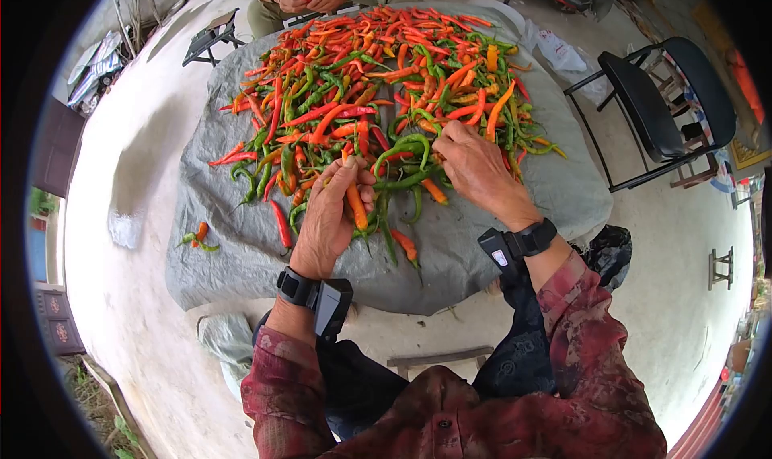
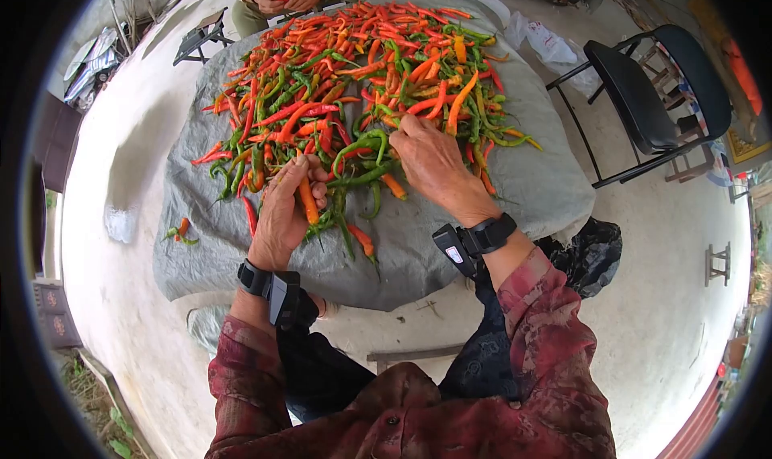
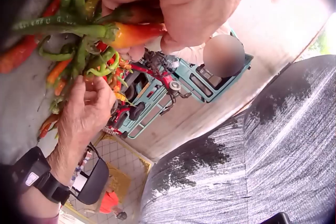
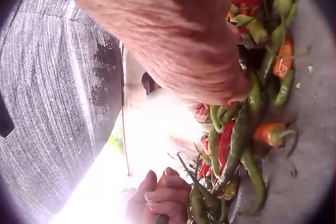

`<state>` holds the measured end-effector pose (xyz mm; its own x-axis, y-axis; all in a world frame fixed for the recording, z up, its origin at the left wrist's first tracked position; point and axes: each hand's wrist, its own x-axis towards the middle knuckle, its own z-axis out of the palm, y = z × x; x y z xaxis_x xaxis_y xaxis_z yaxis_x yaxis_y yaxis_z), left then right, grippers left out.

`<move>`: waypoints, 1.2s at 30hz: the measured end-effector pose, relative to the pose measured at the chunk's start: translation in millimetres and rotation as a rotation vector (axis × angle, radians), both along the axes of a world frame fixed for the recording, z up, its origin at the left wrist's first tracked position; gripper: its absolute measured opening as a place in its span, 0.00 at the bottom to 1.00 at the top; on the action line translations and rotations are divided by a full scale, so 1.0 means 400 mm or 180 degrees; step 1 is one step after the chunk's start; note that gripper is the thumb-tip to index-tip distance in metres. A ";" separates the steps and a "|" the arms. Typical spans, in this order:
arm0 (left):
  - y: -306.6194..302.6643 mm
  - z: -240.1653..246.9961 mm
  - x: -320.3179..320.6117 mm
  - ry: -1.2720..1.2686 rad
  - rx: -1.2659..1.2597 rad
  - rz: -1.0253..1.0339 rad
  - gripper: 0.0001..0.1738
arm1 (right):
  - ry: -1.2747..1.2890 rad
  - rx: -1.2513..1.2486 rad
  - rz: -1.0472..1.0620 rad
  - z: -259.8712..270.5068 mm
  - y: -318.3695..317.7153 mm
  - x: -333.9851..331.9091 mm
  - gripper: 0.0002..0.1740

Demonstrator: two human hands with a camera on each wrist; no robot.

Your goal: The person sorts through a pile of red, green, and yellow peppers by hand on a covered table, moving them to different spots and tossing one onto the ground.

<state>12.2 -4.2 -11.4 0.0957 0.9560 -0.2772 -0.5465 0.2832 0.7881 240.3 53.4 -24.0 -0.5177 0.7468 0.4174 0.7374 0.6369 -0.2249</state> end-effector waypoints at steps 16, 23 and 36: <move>-0.023 -0.003 0.021 0.0244 0.0161 -0.0328 0.11 | 0.4455 -0.3576 0.0989 0.077 -0.047 -0.028 0.21; -0.031 0.002 0.034 0.0434 0.0265 -0.0434 0.12 | 0.3532 -0.3857 0.0863 0.051 -0.021 0.005 0.21; -0.031 -0.011 0.024 0.0385 0.0353 -0.0355 0.12 | 0.4942 -0.3538 0.0942 0.031 0.081 0.102 0.14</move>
<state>21.7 -16.5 -15.6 0.1750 0.9667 -0.1868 -0.4160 0.2445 0.8759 281.1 85.9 -11.7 -0.3591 0.9325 0.0391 -0.5624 -0.1828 -0.8064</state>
